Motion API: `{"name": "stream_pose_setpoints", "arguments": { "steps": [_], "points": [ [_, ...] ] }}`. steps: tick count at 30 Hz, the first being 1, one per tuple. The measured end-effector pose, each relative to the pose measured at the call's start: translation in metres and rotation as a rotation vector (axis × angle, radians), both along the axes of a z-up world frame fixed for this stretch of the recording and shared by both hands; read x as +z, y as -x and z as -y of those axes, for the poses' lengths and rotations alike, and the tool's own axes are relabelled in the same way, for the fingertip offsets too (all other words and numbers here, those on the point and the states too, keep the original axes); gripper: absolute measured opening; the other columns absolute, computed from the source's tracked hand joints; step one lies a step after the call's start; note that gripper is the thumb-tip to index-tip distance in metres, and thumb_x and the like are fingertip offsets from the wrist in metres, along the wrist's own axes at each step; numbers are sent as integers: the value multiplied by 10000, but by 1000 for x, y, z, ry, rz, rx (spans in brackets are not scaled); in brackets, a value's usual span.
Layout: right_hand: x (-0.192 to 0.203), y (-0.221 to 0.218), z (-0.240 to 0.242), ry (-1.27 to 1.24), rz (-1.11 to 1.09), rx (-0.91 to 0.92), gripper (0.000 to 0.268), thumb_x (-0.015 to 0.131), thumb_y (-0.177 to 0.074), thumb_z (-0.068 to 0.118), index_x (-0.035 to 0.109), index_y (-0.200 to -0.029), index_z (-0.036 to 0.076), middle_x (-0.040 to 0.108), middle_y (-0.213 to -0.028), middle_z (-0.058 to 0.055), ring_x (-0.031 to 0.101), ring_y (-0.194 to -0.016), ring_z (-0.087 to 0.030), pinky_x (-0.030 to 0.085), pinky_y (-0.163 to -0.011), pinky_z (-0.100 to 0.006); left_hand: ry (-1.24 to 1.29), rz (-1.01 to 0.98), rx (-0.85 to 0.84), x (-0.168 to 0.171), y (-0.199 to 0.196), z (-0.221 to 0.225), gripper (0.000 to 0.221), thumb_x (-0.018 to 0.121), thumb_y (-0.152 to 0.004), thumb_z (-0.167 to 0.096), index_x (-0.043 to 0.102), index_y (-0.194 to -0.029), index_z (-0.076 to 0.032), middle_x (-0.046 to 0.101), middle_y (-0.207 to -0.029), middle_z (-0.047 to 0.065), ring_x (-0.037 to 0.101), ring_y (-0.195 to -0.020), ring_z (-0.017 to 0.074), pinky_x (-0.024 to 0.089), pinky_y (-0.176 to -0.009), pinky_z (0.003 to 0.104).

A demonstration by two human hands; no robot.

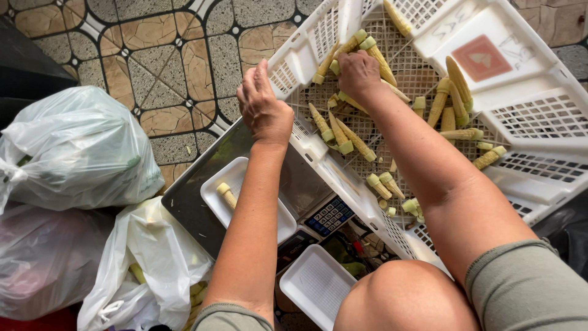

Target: The person sorts baby corn ears from a large white plastic basket into small white foam trays, weighing each tray on a digital scale and then placing the filled trays into a black plastic bag.

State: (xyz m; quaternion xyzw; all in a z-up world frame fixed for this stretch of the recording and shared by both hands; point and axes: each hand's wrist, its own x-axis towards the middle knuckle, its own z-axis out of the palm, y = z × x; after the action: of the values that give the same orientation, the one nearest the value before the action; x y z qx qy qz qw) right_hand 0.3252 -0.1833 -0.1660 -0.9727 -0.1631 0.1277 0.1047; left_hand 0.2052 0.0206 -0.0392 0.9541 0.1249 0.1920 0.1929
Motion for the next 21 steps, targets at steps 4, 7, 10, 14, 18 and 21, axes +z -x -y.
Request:
{"name": "stream_pose_setpoints", "arguments": {
  "steps": [4, 7, 10, 14, 18, 21],
  "points": [
    [96, 18, 18, -698, -317, -408, 99, 684, -1005, 177, 640, -921, 149, 725, -992, -40, 690, -828, -102, 659, -664, -194, -103, -34, 52, 5, 0, 3, 712, 614, -702, -89, 528, -1402, -187, 589, -1339, 64, 587, -1137, 335, 478, -821, 490],
    [136, 26, 62, -1250, -673, -384, 142, 691, -976, 132, 678, -1117, 129, 696, -1034, 12, 667, -978, -130, 600, -947, -320, -340, -42, 22, 15, -4, 9, 882, 922, -839, -217, 383, -1537, -243, 347, -1636, 111, 262, -1539, 391, 291, -1261, 667],
    [208, 47, 83, -1370, -939, -348, 282, 703, -914, 63, 674, -1193, 32, 708, -1069, -144, 737, -810, -274, 700, -775, -451, 349, 103, -467, 76, 4, 52, 611, 753, -962, -71, 445, -1487, -124, 471, -1510, 151, 401, -1458, 299, 444, -1278, 495],
    [275, 85, 103, -1007, -1051, -176, 258, 534, -1018, 19, 644, -1241, -49, 699, -1094, -234, 699, -866, -317, 619, -839, -419, 1017, -293, -866, 122, 24, 92, 799, 700, -1036, -84, 209, -1581, -400, 372, -1587, 247, 686, -1235, 358, 790, -907, 331],
    [323, 151, 123, -983, -945, -233, 242, 650, -958, 70, 701, -1169, -38, 727, -993, -173, 689, -776, -242, 606, -715, -315, 942, -260, -1088, 167, 61, 111, 611, 770, -937, 62, 513, -1449, -152, 606, -1297, 157, 742, -938, 174, 731, -850, 236],
    [337, 195, 136, -1089, -903, -375, 235, 641, -990, 91, 652, -1197, -21, 729, -994, -184, 690, -750, -229, 607, -667, -285, 799, -210, -1104, 195, 82, 123, 487, 784, -874, 60, 604, -1308, -69, 679, -1237, 182, 771, -920, 201, 737, -819, 231]
  ]
}}
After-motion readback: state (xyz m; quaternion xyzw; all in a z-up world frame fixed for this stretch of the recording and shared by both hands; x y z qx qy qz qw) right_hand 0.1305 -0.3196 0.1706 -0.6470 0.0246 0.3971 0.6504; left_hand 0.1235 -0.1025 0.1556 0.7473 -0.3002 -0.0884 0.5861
